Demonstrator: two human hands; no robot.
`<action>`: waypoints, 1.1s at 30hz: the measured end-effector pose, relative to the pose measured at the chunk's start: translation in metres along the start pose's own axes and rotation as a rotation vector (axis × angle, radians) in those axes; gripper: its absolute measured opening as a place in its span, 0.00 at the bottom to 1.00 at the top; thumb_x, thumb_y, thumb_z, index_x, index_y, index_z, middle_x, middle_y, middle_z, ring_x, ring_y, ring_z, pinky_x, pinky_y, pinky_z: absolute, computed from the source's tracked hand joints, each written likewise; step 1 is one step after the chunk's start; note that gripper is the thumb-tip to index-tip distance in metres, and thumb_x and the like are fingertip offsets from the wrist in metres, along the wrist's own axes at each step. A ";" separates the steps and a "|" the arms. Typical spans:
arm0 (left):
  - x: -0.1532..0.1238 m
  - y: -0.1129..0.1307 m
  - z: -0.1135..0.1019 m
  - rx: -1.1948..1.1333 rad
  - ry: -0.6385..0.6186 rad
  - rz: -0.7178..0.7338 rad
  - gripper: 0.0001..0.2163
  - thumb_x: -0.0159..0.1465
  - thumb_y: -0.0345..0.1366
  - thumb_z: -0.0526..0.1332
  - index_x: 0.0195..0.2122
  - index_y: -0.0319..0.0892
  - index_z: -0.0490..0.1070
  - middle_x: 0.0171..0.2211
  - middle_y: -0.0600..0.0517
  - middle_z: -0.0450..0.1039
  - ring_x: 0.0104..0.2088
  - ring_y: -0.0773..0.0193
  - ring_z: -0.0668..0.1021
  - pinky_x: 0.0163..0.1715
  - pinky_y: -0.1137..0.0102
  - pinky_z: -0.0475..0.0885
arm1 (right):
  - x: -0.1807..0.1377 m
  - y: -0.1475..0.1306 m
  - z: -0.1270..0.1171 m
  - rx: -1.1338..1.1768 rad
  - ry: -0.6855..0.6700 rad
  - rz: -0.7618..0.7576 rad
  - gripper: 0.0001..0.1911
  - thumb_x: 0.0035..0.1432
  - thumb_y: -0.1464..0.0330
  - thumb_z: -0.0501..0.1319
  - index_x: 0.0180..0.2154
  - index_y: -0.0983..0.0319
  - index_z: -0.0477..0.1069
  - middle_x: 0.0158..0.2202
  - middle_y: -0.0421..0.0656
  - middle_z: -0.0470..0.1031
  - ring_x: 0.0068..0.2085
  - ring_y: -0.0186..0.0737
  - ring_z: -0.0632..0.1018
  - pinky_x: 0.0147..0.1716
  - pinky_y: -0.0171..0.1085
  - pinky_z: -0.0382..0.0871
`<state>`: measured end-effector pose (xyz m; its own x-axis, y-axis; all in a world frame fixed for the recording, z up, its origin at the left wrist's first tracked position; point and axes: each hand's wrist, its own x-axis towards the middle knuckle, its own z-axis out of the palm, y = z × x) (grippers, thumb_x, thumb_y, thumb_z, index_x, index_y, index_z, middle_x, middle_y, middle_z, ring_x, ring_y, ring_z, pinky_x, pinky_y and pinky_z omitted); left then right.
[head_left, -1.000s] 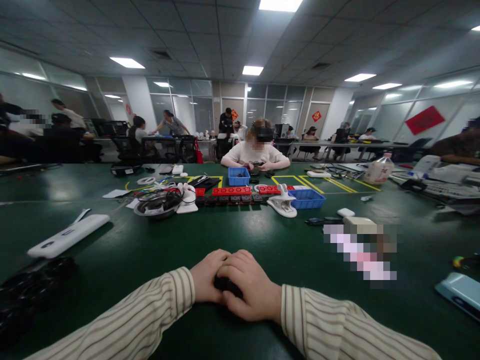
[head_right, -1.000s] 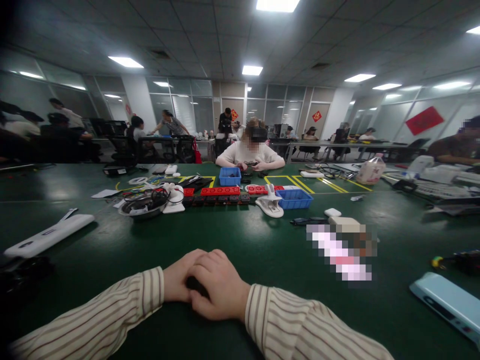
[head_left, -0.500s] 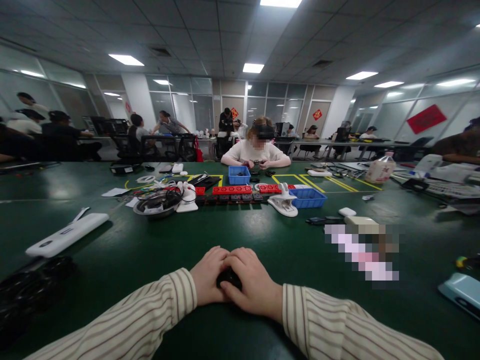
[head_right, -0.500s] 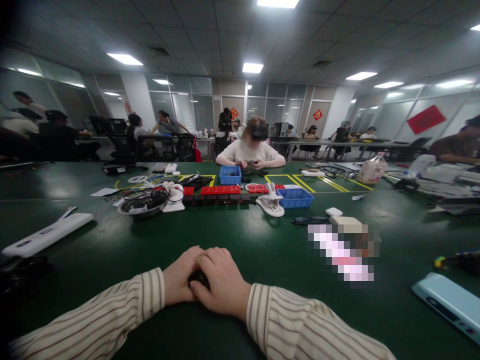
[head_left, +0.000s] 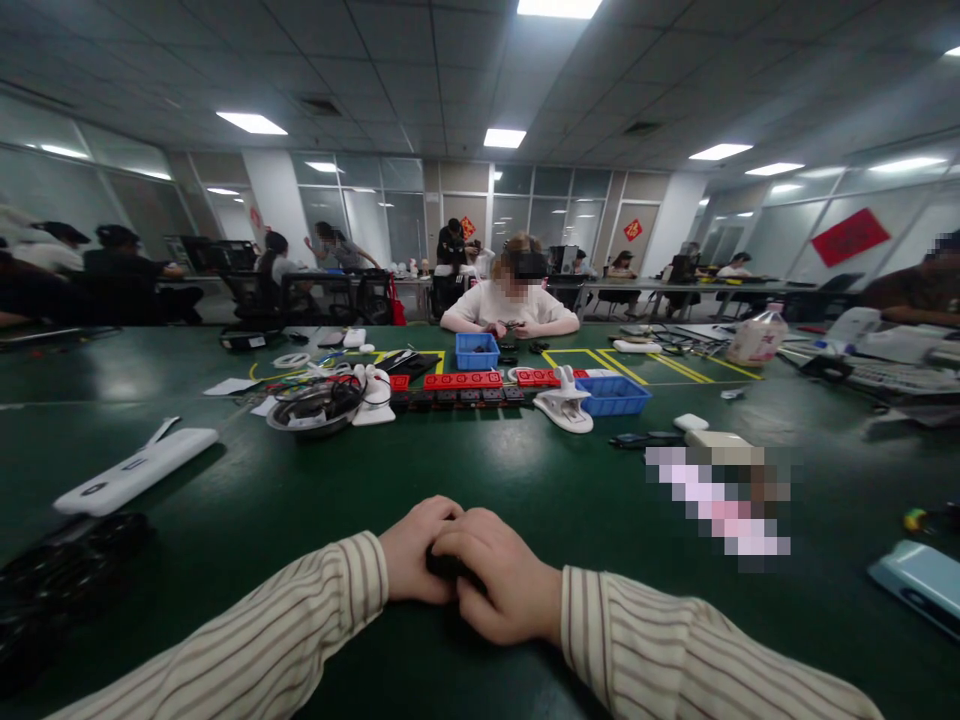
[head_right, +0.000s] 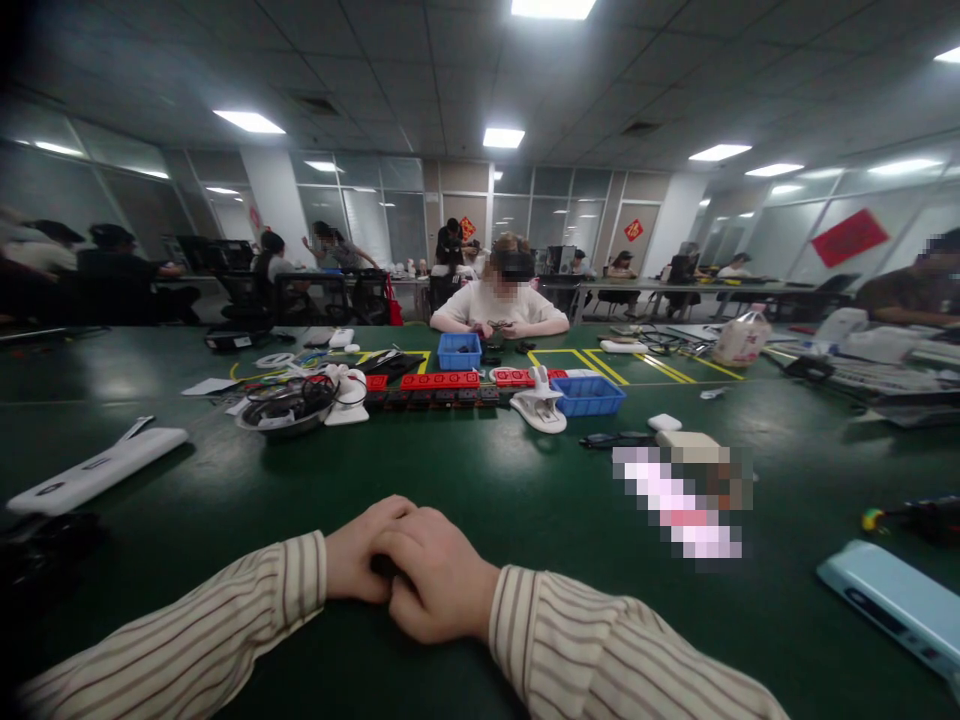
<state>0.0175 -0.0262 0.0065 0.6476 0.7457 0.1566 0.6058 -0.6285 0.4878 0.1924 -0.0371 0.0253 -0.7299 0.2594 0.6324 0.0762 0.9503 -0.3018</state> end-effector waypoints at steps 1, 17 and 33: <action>0.000 0.000 0.000 -0.004 0.013 0.015 0.24 0.41 0.36 0.67 0.41 0.41 0.67 0.41 0.49 0.64 0.42 0.55 0.68 0.47 0.61 0.64 | 0.000 -0.001 -0.001 -0.012 0.008 0.017 0.16 0.46 0.71 0.48 0.40 0.64 0.62 0.36 0.47 0.69 0.38 0.41 0.68 0.39 0.42 0.62; 0.000 0.005 0.003 0.101 0.081 -0.060 0.19 0.44 0.42 0.66 0.36 0.41 0.68 0.37 0.49 0.67 0.39 0.56 0.69 0.48 0.57 0.62 | 0.001 0.005 0.002 -0.210 -0.044 0.343 0.09 0.52 0.64 0.56 0.33 0.63 0.65 0.33 0.44 0.66 0.35 0.39 0.65 0.36 0.39 0.58; 0.001 -0.003 -0.001 0.037 0.033 0.031 0.27 0.41 0.45 0.68 0.42 0.42 0.67 0.40 0.50 0.66 0.41 0.56 0.69 0.46 0.61 0.63 | 0.000 -0.001 -0.001 -0.097 0.012 -0.067 0.11 0.47 0.71 0.48 0.35 0.61 0.62 0.33 0.45 0.70 0.40 0.40 0.68 0.43 0.43 0.62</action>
<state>0.0159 -0.0231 0.0058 0.6510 0.7325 0.1992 0.6031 -0.6585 0.4502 0.1929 -0.0384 0.0258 -0.7274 0.1963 0.6576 0.0938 0.9777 -0.1882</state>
